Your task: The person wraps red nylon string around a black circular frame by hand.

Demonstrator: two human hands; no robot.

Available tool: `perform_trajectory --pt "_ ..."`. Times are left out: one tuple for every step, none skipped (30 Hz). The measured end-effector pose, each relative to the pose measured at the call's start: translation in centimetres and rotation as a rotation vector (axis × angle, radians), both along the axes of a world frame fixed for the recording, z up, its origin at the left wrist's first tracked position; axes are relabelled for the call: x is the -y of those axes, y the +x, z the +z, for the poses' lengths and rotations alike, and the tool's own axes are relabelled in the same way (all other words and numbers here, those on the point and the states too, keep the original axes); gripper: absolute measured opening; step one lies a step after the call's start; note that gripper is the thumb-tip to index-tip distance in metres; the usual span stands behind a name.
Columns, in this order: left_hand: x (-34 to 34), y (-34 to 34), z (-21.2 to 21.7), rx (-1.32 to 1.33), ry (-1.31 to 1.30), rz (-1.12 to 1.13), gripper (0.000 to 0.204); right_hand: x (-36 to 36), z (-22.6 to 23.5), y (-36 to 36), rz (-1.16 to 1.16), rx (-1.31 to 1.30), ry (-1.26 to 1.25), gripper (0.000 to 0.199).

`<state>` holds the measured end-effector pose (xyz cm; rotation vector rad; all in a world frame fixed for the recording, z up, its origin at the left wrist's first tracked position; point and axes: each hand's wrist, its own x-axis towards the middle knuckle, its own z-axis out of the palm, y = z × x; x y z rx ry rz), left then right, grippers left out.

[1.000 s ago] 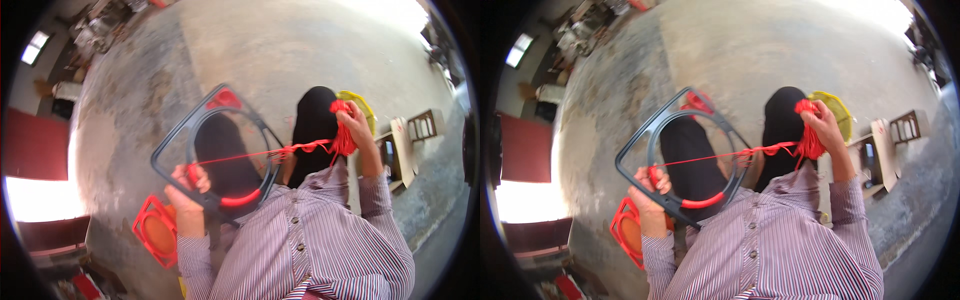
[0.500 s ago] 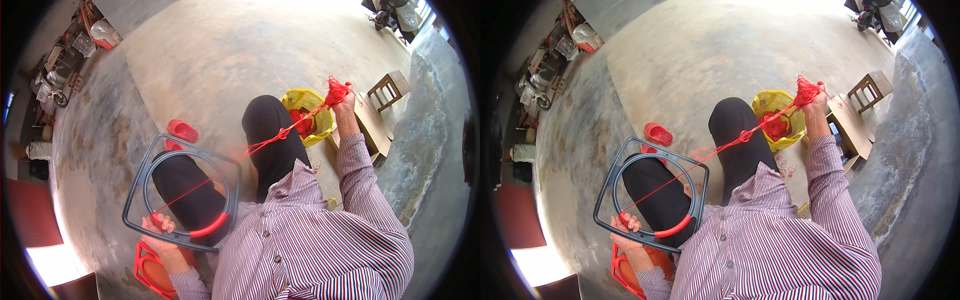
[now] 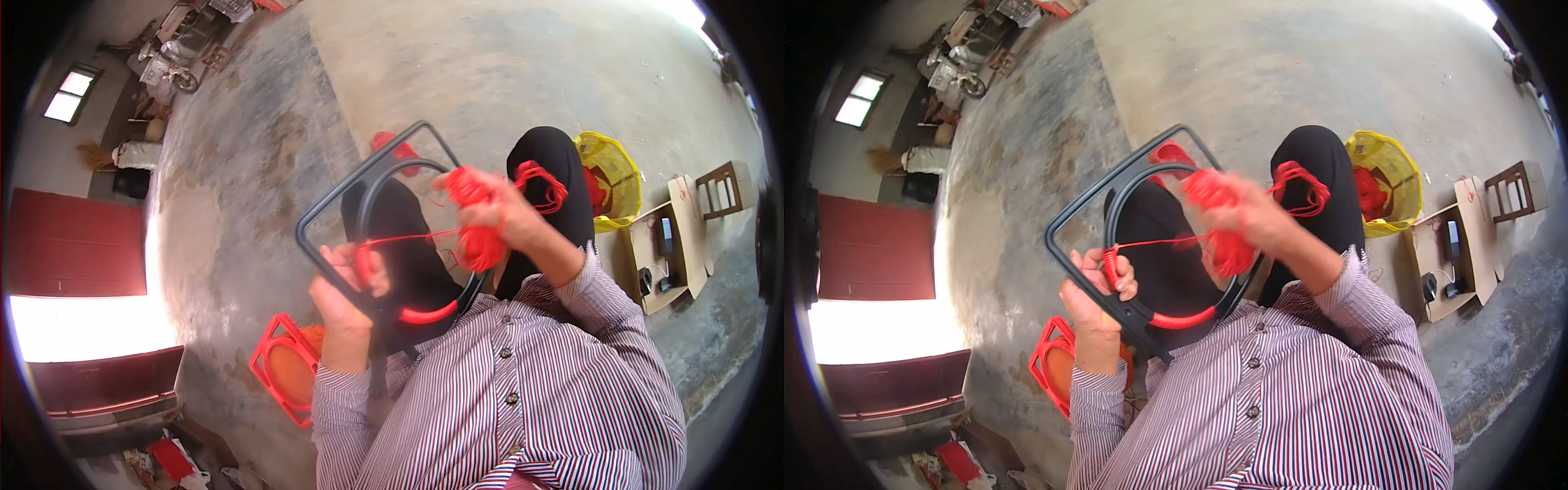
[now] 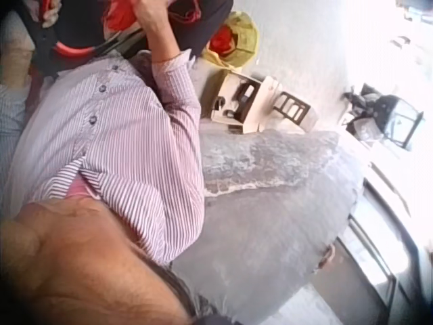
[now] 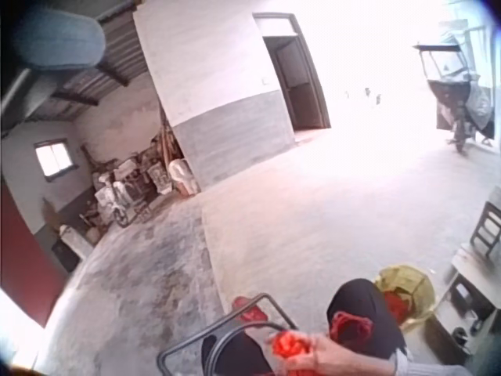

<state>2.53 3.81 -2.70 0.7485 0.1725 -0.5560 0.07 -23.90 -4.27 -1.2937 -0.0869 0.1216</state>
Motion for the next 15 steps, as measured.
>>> perform_trajectory --pt "0.3 -0.1 0.2 0.009 -0.008 -0.014 0.057 -2.3 -0.8 0.4 0.108 -0.038 0.161 0.043" --pt "0.2 -0.3 0.4 0.013 -0.014 -0.011 0.057 -4.3 -0.9 0.5 0.16 -0.078 0.199 0.042" --pt "0.4 -0.5 0.6 0.042 0.0 0.007 0.062 -5.4 -1.4 0.9 0.293 -0.129 0.249 0.037" --pt "0.5 -0.6 0.8 0.071 0.011 0.024 0.068 -6.1 -1.6 1.0 0.4 -0.174 0.239 0.026" --pt "0.6 -0.6 0.8 0.084 0.065 0.048 0.079 -6.3 -1.6 1.1 0.399 -0.175 0.212 0.021" --pt "0.6 -0.8 0.9 0.082 0.065 0.052 0.079 -6.5 -1.6 1.1 0.398 -0.179 0.184 0.017" --pt "0.6 -0.9 0.9 0.096 0.053 0.047 0.082 -6.3 -1.4 1.1 0.4 -0.182 0.182 0.017" --pt "0.7 -0.9 1.0 0.109 0.04 0.042 0.085 -5.8 -0.9 1.1 0.379 -0.155 0.133 0.015" --pt "0.6 -1.0 1.2 0.106 0.034 0.041 0.085 -5.4 -0.7 0.8 0.355 -0.129 0.084 0.014" --pt "0.5 -1.0 1.4 0.111 0.013 0.009 0.083 -5.3 -0.9 0.5 0.352 -0.132 0.077 0.014" --pt "0.6 -1.0 1.5 0.118 -0.01 -0.023 0.082 -5.2 -1.3 0.1 0.33 -0.149 0.046 0.013" --pt "0.5 -1.1 1.2 0.122 -0.02 -0.024 0.082 -5.0 -1.4 0.0 0.309 -0.16 0.013 0.012" --pt "0.4 -1.1 0.8 0.228 0.072 -0.031 0.075 -4.4 -1.2 -0.1 0.305 -0.157 0.002 0.012" --pt "0.5 -1.0 0.5 0.336 0.164 -0.037 0.069 -3.7 -0.7 -0.3 0.237 -0.208 -0.003 0.011" --pt "0.8 -1.0 0.6 0.336 0.151 -0.042 0.069 -2.7 -0.3 -0.8 0.166 -0.264 -0.007 0.011"
